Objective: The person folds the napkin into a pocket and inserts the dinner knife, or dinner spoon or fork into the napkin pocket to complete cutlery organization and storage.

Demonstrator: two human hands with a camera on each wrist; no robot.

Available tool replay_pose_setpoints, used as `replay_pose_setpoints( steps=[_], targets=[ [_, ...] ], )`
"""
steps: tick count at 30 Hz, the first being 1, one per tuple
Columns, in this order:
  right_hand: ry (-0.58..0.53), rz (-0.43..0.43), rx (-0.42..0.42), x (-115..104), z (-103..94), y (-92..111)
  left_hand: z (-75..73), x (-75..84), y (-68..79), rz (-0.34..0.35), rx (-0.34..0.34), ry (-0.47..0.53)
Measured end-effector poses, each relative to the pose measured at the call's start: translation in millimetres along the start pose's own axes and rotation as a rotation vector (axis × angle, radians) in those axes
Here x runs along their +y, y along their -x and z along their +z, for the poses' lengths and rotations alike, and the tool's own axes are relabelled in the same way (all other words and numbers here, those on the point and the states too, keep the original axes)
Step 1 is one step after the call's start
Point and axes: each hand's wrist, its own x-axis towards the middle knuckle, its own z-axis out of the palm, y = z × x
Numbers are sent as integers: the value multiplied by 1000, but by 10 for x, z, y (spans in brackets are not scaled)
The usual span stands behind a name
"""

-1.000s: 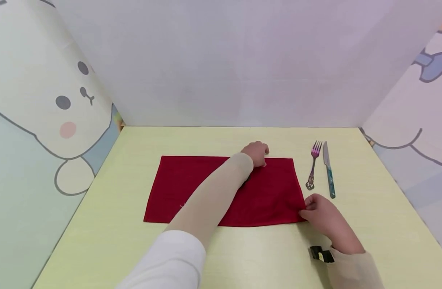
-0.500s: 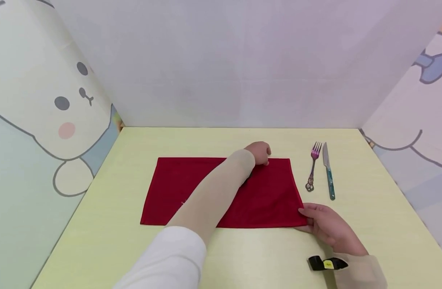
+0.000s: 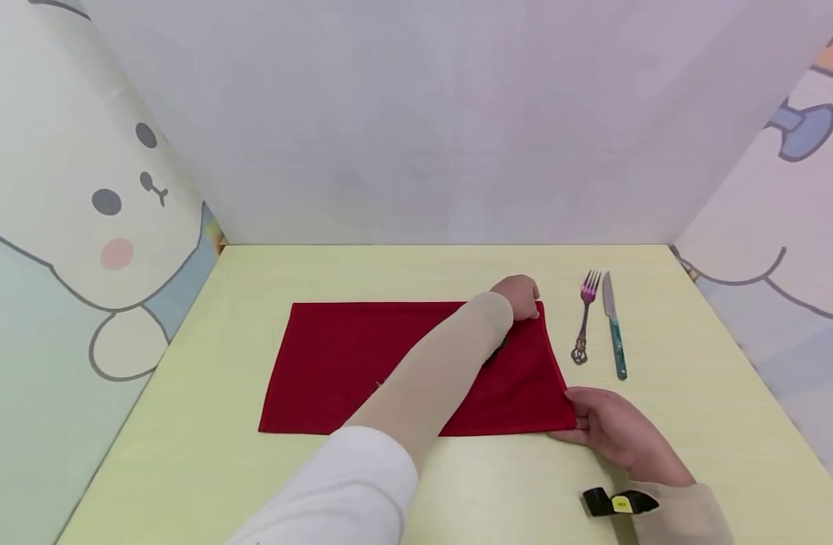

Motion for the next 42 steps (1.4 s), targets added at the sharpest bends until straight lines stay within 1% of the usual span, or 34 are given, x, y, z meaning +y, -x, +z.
replay_pose_setpoints(
  steps=[3, 5, 10, 13, 16, 19, 24, 27, 29, 34, 39, 42],
  targets=[
    [16, 4, -4, 3, 34, -20, 6, -39, -8, 16, -13, 6],
    [22, 6, 1, 3, 48, -31, -7, -58, 8, 43, -8, 22],
    [17, 11, 33, -5, 67, -32, -103, -74, 77, 103, -2, 97],
    [35, 17, 66, -12, 79, -29, -210, -67, 133, 113, -12, 144],
    [52, 7, 90, -26, 91, -30, -361, -66, 187, 131, -10, 161],
    [48, -23, 78, -44, 99, -23, -529, -77, 230, 150, -21, 157],
    [36, -61, 55, -57, 130, 7, -745, -127, 290, 163, -87, 152],
    [39, -78, 51, -73, 162, 23, -841, -168, 344, 178, -110, 161],
    [34, -94, 55, -89, 195, 32, -902, -197, 392, 202, -120, 166],
    [5, -155, 64, -123, 311, 50, -1039, -298, 525, 258, -125, 152],
    [-6, -193, 41, -136, 414, 59, -1148, -422, 648, 254, -104, 109],
    [1, -200, 63, -146, 462, 60, -1201, -486, 715, 226, -95, 104]
  ],
)
